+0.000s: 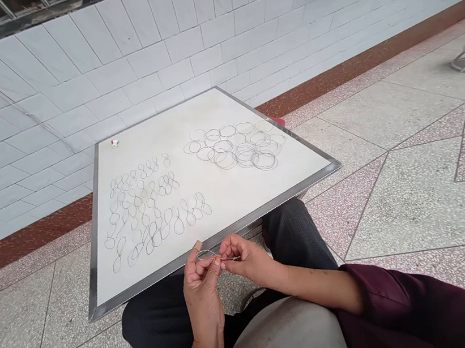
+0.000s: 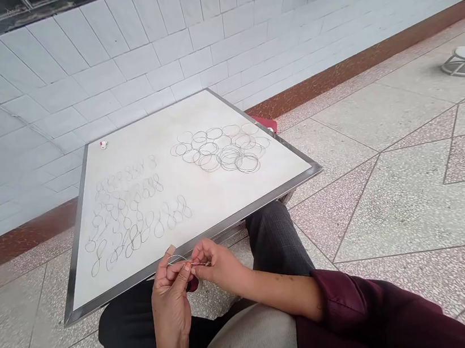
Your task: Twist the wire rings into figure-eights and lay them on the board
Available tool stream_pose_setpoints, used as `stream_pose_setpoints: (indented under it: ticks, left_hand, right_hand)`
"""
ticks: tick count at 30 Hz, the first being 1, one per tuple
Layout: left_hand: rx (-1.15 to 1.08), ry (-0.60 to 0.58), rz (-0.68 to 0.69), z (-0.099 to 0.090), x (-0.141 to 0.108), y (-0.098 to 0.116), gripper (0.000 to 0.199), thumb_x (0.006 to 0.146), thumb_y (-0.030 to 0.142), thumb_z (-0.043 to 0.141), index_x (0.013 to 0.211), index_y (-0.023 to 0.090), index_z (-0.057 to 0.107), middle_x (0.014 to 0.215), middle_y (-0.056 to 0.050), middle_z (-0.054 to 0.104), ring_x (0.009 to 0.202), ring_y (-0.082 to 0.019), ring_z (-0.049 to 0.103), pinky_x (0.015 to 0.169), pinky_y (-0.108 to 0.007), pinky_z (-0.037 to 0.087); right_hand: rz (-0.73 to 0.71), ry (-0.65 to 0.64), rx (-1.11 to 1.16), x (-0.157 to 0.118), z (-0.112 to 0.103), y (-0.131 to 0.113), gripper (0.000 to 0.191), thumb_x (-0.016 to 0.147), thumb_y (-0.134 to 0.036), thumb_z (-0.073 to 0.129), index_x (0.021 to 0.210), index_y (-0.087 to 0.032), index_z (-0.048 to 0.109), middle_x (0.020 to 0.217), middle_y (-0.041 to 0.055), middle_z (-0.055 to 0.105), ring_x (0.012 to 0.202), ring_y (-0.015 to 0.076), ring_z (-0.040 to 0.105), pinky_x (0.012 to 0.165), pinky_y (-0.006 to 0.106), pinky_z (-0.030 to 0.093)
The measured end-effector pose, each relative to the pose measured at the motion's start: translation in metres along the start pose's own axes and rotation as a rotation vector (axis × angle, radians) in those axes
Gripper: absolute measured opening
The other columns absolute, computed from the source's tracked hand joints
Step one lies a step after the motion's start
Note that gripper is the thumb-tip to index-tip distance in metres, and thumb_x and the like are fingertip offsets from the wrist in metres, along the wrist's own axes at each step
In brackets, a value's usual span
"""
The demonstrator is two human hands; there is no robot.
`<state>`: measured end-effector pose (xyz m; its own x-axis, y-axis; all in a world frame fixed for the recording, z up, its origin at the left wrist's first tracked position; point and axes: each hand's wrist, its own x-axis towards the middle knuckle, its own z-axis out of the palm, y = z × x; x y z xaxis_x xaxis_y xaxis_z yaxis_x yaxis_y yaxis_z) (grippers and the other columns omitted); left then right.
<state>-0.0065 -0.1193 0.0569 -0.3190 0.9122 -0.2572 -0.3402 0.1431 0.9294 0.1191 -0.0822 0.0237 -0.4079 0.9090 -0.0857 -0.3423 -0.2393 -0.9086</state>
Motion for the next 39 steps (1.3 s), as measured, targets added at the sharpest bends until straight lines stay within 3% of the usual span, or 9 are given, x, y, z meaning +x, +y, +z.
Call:
stream_pose_setpoints:
  ticks: [6,13,20,25,39]
  left_hand:
    - [0.015,-0.035,0.005,0.001,-0.004,0.004,0.065,0.075,0.029,0.08,0.134,0.021,0.054,0.07,0.004,0.07,0.071,-0.013,0.064,0.08,-0.029,0.048]
    - [0.002,-0.023,0.008,0.0,-0.004,0.004,0.057,0.079,0.032,0.076,0.131,0.024,0.057,0.071,0.005,0.067,0.071,-0.012,0.063,0.077,-0.028,0.048]
    - [-0.081,-0.007,-0.017,0.0,-0.002,0.007,0.058,0.072,0.027,0.081,0.127,0.023,0.061,0.073,0.005,0.065,0.069,-0.009,0.061,0.073,-0.023,0.048]
    - [-0.115,-0.028,-0.078,-0.002,0.0,0.007,0.06,0.071,0.027,0.082,0.126,0.022,0.061,0.08,0.001,0.071,0.078,-0.013,0.065,0.074,-0.025,0.048]
    - [-0.031,-0.054,-0.106,-0.004,0.003,0.013,0.066,0.064,0.025,0.086,0.125,0.021,0.06,0.077,0.003,0.066,0.066,-0.01,0.059,0.067,-0.025,0.046]
  right_hand:
    - [0.067,-0.049,0.156,0.0,0.001,-0.005,0.039,0.068,-0.038,0.086,0.084,-0.019,0.056,0.072,-0.0044,0.06,0.065,0.0104,0.053,0.063,0.026,0.041]
    - [0.108,-0.039,0.185,-0.001,0.002,-0.011,0.042,0.064,-0.038,0.088,0.084,-0.019,0.057,0.072,-0.0042,0.062,0.066,0.0107,0.056,0.061,0.024,0.04]
    - [0.128,-0.036,0.195,-0.001,0.003,-0.011,0.044,0.062,-0.037,0.09,0.084,-0.018,0.057,0.07,-0.0049,0.062,0.063,0.0095,0.054,0.06,0.024,0.04]
    - [0.169,-0.041,0.245,-0.003,0.004,-0.014,0.045,0.062,-0.038,0.09,0.084,-0.019,0.056,0.071,-0.0052,0.062,0.06,0.0085,0.051,0.06,0.024,0.039]
    - [0.231,-0.074,0.244,-0.004,0.002,-0.011,0.042,0.063,-0.037,0.089,0.083,-0.018,0.058,0.072,-0.0051,0.062,0.062,0.008,0.052,0.06,0.022,0.038]
